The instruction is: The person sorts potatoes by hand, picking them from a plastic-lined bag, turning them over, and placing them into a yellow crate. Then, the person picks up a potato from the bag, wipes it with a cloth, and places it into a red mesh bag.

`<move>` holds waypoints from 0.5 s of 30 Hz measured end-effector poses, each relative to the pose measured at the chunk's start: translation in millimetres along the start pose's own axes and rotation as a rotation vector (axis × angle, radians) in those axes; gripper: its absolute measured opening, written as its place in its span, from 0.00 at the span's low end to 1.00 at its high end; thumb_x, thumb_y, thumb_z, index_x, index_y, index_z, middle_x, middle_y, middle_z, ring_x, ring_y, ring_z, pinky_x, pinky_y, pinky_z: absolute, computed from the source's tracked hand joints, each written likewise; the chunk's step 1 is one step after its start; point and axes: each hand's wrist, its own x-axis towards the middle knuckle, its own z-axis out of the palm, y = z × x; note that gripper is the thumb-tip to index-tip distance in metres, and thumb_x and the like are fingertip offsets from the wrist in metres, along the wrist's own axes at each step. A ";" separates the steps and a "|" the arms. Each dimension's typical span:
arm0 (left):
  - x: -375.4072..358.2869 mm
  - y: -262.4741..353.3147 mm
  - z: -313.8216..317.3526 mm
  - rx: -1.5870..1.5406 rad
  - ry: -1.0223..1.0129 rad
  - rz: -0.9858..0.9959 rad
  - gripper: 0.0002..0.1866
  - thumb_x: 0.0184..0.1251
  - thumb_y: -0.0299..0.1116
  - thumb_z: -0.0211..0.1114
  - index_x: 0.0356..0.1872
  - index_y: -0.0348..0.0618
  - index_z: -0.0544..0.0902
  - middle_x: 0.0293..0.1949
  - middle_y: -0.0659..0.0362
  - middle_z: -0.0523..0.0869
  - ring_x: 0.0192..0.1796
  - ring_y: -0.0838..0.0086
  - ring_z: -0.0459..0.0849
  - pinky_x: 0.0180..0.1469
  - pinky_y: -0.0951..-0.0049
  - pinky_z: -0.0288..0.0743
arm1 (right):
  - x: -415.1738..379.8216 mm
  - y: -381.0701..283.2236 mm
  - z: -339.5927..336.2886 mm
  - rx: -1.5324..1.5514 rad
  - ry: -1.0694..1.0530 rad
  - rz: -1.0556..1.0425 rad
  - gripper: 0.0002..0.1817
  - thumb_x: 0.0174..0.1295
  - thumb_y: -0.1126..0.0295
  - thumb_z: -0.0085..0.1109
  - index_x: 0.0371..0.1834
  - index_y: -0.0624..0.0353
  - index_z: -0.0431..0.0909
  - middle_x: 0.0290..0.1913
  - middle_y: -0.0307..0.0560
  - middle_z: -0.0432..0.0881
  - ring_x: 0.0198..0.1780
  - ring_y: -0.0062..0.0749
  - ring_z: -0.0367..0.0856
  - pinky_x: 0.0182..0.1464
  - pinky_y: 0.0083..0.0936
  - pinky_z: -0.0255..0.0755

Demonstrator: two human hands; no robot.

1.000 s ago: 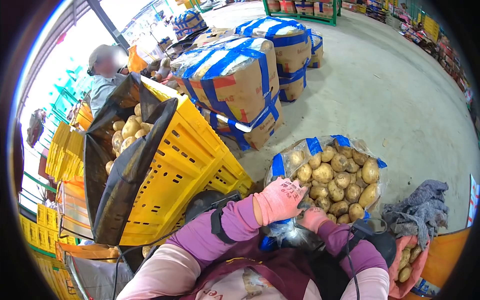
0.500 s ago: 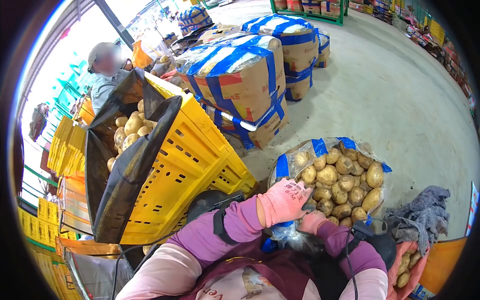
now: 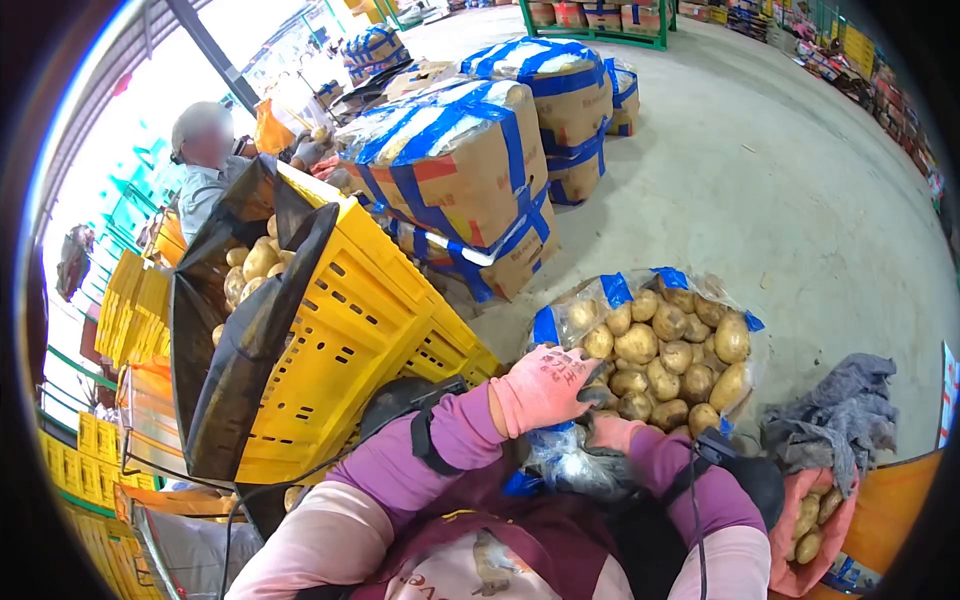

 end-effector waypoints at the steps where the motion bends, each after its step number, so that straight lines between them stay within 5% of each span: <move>1: 0.2 -1.8 -2.0 -0.022 0.007 -0.013 0.31 0.62 0.50 0.63 0.62 0.39 0.76 0.48 0.51 0.82 0.51 0.61 0.82 0.55 0.62 0.72 | -2.9 -0.2 -6.3 0.105 -0.007 -0.031 0.39 0.51 0.57 0.69 0.65 0.68 0.70 0.55 0.63 0.82 0.57 0.50 0.81 0.63 0.37 0.70; 3: -1.0 -4.0 -2.0 -0.021 0.029 -0.014 0.31 0.62 0.49 0.63 0.61 0.39 0.76 0.47 0.51 0.82 0.51 0.61 0.83 0.55 0.61 0.72 | 1.5 15.0 -4.7 0.360 -0.063 -0.188 0.31 0.61 0.63 0.65 0.67 0.62 0.71 0.60 0.50 0.81 0.60 0.35 0.78 0.64 0.32 0.68; 10: -2.1 -3.4 -12.5 -0.055 0.044 -0.002 0.31 0.63 0.50 0.63 0.62 0.39 0.76 0.47 0.52 0.82 0.52 0.61 0.83 0.54 0.62 0.72 | 13.2 44.6 15.0 0.628 0.118 -0.672 0.22 0.70 0.73 0.55 0.68 0.57 0.71 0.65 0.41 0.76 0.62 0.26 0.74 0.66 0.30 0.68; 11: -3.2 -3.6 -13.1 -0.044 0.039 -0.002 0.31 0.63 0.50 0.63 0.62 0.39 0.76 0.48 0.52 0.82 0.52 0.61 0.82 0.54 0.62 0.72 | 6.4 32.9 4.4 0.643 -0.058 -0.506 0.22 0.71 0.74 0.53 0.68 0.57 0.70 0.67 0.42 0.74 0.64 0.26 0.74 0.67 0.29 0.68; 15: -1.4 -6.6 -9.9 -0.069 0.010 -0.012 0.33 0.63 0.51 0.63 0.63 0.39 0.75 0.49 0.52 0.82 0.53 0.60 0.82 0.56 0.60 0.72 | 40.3 59.4 19.6 0.587 0.006 -0.604 0.21 0.72 0.75 0.49 0.67 0.58 0.70 0.66 0.44 0.75 0.64 0.28 0.74 0.66 0.30 0.70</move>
